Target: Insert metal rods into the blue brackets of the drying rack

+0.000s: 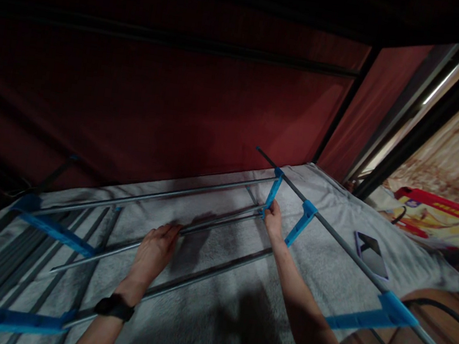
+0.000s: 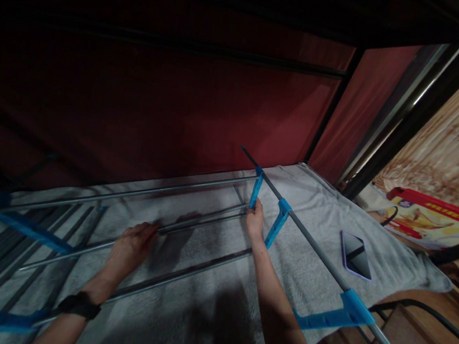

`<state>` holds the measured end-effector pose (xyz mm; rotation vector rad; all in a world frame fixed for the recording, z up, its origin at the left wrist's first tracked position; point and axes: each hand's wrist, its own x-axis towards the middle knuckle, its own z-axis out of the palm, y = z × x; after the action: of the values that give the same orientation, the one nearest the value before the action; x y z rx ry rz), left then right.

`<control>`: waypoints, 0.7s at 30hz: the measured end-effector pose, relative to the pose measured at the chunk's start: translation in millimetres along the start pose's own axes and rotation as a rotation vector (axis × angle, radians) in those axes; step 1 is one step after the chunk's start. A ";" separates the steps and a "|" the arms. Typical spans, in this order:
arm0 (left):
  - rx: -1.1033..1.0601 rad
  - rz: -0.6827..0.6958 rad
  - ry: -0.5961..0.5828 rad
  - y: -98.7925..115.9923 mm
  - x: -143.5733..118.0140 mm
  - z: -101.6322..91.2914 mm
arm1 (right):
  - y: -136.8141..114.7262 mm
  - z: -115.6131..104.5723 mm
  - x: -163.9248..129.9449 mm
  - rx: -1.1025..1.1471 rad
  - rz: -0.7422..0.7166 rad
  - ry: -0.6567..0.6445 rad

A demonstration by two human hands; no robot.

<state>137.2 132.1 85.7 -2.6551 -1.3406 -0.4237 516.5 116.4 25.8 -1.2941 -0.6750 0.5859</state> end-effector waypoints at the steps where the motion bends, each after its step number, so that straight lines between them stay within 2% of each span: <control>1: 0.013 -0.003 0.002 2.2 2.0 -1.2 | 0.5 -0.6 0.7 -0.032 -0.035 0.032; 3: 0.037 -0.010 0.004 5.9 6.5 -3.6 | 2.2 -1.5 1.8 -0.092 -0.090 0.085; 8: 0.064 -0.010 -0.001 7.7 16.6 -7.8 | 5.7 -3.8 3.7 -0.166 -0.126 0.108; 16: 0.093 0.055 -0.037 3.8 24.4 -9.1 | 4.5 -5.8 3.5 -0.153 -0.053 0.085; 21: 0.090 0.055 -0.039 1.5 28.2 -8.3 | 5.1 -6.7 1.2 -0.138 -0.071 0.083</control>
<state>152.7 150.8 102.3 -2.6317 -1.2625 -0.2995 522.2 113.8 20.0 -1.4094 -0.6992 0.4310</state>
